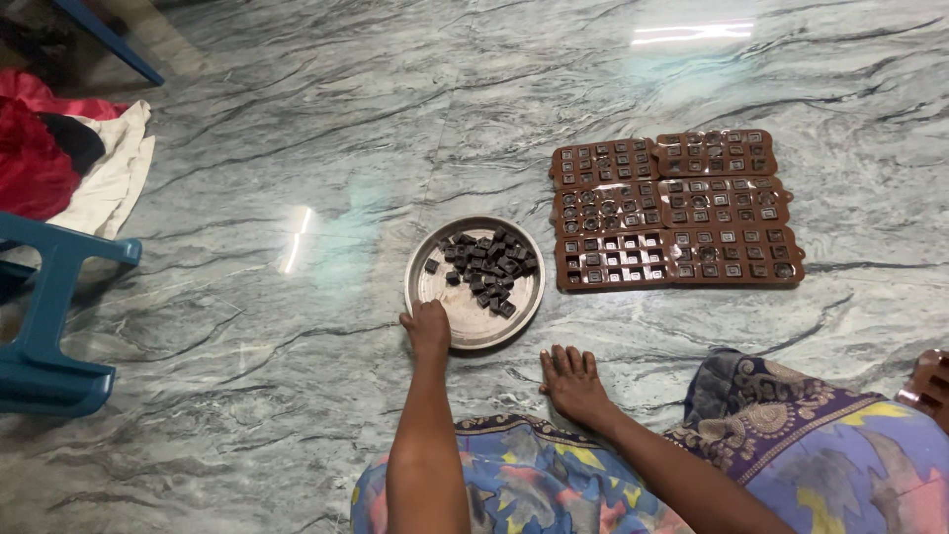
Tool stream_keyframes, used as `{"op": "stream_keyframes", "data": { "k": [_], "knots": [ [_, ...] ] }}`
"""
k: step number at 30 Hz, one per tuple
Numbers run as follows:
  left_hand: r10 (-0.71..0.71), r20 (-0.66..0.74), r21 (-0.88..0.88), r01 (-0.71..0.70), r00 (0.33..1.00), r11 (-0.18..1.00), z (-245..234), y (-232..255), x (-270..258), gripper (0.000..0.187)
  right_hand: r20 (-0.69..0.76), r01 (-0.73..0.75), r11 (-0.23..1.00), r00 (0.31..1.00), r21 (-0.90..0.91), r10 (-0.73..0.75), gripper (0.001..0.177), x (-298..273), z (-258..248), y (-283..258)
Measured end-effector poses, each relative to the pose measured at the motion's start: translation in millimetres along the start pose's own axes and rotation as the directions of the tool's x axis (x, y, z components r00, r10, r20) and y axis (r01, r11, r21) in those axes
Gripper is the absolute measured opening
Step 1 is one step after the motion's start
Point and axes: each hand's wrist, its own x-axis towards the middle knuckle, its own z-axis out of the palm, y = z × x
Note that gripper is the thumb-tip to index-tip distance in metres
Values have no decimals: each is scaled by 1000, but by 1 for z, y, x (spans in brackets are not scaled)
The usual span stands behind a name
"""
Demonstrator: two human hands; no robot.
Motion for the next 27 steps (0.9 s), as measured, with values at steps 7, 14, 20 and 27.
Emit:
{"op": "stream_keyframes", "data": {
  "k": [7,14,20,27],
  "knots": [
    [-179,76,-205,191,981,960,-10,37,-13,31,-57,16,1000,998,-7,-16,69,-1,-1,0],
    [-72,-125,-578,-13,990,816,-16,82,-25,31,7,-3,999,1000,42,2,70,1,-11,-1],
    [49,-103,-796,-112,993,595,-27,144,-49,20,-202,-37,953,974,301,102,38,20,-10,28],
    [225,-113,-843,-213,968,493,-42,203,-122,22,397,-242,-354,785,903,475,33,44,-19,80]
  ]
}}
